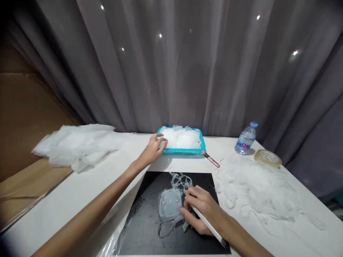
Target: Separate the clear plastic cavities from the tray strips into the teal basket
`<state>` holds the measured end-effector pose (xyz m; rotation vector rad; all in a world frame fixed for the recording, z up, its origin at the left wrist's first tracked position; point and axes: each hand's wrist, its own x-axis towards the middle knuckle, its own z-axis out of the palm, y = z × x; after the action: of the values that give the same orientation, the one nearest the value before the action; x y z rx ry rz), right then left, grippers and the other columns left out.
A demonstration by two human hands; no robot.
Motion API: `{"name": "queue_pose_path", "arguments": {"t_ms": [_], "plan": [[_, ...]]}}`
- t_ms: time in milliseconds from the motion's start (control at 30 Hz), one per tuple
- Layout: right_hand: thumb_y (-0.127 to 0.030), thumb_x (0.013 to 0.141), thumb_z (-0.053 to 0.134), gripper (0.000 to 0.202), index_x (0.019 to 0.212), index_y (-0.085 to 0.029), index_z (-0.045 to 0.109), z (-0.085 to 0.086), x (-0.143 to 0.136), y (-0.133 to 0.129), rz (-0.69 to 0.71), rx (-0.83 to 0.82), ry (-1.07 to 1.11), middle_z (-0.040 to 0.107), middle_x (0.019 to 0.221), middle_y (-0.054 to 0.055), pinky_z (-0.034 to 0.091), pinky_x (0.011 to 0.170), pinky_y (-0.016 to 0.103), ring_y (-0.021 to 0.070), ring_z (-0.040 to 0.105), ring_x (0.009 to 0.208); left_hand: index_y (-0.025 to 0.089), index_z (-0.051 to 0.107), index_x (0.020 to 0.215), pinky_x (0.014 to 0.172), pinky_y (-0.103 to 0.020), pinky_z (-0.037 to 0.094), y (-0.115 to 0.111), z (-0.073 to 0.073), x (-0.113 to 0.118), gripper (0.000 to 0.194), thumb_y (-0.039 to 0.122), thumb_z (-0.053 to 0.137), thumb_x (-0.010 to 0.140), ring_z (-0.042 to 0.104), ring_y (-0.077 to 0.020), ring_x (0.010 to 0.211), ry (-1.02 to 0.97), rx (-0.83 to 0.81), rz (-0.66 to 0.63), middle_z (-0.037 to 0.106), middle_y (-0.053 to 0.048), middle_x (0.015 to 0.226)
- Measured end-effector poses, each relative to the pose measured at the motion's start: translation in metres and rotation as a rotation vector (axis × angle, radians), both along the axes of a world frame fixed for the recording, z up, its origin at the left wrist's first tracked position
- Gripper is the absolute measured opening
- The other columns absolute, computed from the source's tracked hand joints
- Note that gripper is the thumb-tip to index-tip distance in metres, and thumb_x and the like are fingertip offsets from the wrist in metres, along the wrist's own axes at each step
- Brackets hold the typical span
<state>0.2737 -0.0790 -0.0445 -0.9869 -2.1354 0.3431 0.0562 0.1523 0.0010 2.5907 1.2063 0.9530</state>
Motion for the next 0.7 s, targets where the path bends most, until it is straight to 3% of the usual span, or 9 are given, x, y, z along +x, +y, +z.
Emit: {"name": "queue_pose_path", "arguments": {"t_ms": [100, 167, 333, 467, 600, 700], "plan": [[-0.022, 0.099, 0.056, 0.018, 0.082, -0.021, 0.051, -0.002, 0.0, 0.002, 0.008, 0.027, -0.051, 0.057, 0.084, 0.002, 0.041, 0.079, 0.033, 0.0164, 0.054, 0.078, 0.017, 0.069, 0.112, 0.107, -0.053, 0.046, -0.011, 0.005, -0.011, 0.027, 0.03, 0.047, 0.104, 0.061, -0.0326, 0.116, 0.098, 0.033, -0.025, 0.065, -0.016, 0.117], [-0.023, 0.1, 0.057, 0.024, 0.076, -0.02, 0.05, 0.0, 0.001, 0.002, 0.016, 0.053, -0.08, 0.056, 0.08, 0.002, 0.039, 0.076, 0.032, 0.0159, 0.052, 0.074, 0.017, 0.068, 0.115, 0.104, -0.053, 0.047, -0.031, 0.007, -0.018, 0.026, 0.028, 0.047, 0.104, 0.062, -0.0324, 0.111, 0.157, 0.042, -0.071, 0.067, -0.014, 0.113], [-0.023, 0.104, 0.054, 0.032, 0.071, -0.019, 0.052, 0.014, 0.009, 0.001, 0.047, 0.054, -0.039, 0.056, 0.074, 0.001, 0.038, 0.075, 0.033, 0.0151, 0.05, 0.071, 0.019, 0.062, 0.125, 0.106, -0.05, 0.047, -0.117, 0.006, -0.028, 0.028, 0.035, 0.048, 0.107, 0.058, -0.031, 0.121, 0.264, 0.031, -0.239, 0.063, -0.013, 0.129], [-0.023, 0.108, 0.048, 0.027, 0.09, -0.02, 0.068, 0.03, 0.015, -0.002, 0.017, -0.172, 0.077, 0.065, 0.086, 0.003, 0.043, 0.083, 0.033, 0.0159, 0.06, 0.083, 0.02, 0.053, 0.138, 0.112, -0.048, 0.047, -0.169, -0.005, -0.03, 0.045, 0.05, 0.053, 0.105, 0.053, -0.0314, 0.134, 0.317, -0.069, -0.382, 0.058, -0.013, 0.141], [-0.032, 0.107, 0.054, 0.023, 0.125, -0.027, 0.067, 0.038, 0.02, -0.008, -0.042, -0.424, 0.085, 0.071, 0.105, 0.002, 0.048, 0.089, 0.03, 0.0169, 0.066, 0.098, 0.022, 0.047, 0.148, 0.115, -0.053, 0.045, -0.179, -0.021, -0.031, 0.059, 0.057, 0.055, 0.102, 0.046, -0.0359, 0.143, 0.334, -0.071, -0.401, 0.052, -0.015, 0.151], [-0.039, 0.104, 0.06, 0.026, 0.127, -0.027, 0.063, 0.034, 0.021, -0.011, -0.07, -0.543, 0.097, 0.072, 0.108, 0.001, 0.051, 0.09, 0.03, 0.0172, 0.068, 0.1, 0.022, 0.049, 0.148, 0.113, -0.053, 0.047, -0.173, -0.022, -0.035, 0.06, 0.058, 0.056, 0.1, 0.05, -0.0355, 0.14, 0.331, -0.1, -0.424, 0.056, -0.015, 0.145]]}}
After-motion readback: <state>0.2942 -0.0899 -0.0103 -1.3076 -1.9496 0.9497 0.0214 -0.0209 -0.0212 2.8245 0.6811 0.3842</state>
